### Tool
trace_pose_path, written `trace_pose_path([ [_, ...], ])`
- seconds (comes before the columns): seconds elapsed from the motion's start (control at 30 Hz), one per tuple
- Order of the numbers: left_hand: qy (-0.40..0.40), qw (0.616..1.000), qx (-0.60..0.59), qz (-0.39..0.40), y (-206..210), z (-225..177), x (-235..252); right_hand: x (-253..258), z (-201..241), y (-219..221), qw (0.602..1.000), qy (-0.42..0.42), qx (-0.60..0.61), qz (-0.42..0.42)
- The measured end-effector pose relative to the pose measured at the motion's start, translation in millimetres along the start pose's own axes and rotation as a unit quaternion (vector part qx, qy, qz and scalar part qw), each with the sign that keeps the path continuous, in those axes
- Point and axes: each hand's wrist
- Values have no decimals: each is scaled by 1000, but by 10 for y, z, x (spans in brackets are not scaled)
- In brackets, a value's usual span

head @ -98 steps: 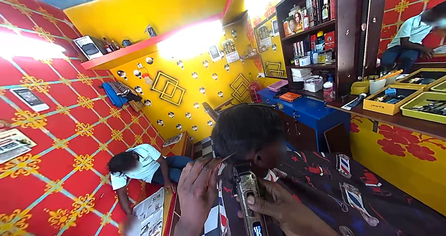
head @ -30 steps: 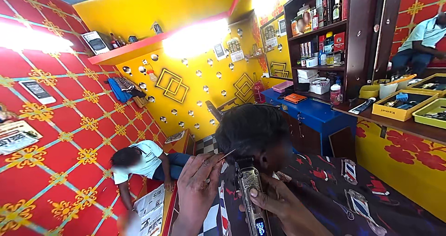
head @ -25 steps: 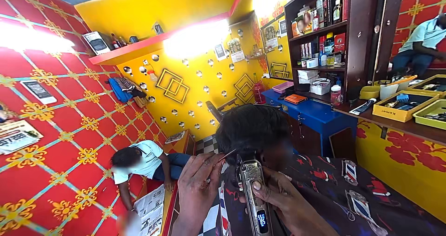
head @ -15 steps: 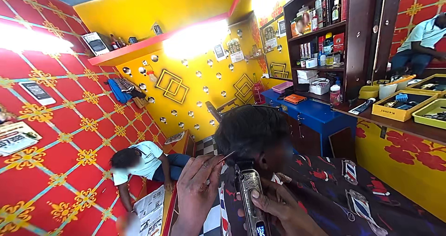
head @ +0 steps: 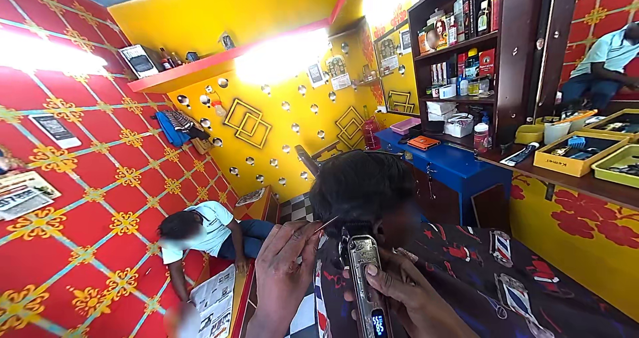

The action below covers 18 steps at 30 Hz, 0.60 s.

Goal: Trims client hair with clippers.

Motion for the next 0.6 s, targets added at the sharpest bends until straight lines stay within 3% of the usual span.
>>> trace_pose_path([
  [0.17, -3, 1000, 12, 6, 11, 16, 14, 107, -2, -134, 996, -82, -31, 8],
  [0.37, -2, 1000, 9, 6, 11, 23, 21, -54, -37, -10, 998, 44, 42, 27],
  [0.6, -3, 1000, 10, 13, 13, 26, 33, 60, 43, -181, 993, -54, 105, 17],
])
Point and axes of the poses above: each hand's wrist, its own x-axis towards the middle knuckle, its own y-axis out of the palm, z = x × y, and after that the axes turned 6 degrees about -x, right-handed
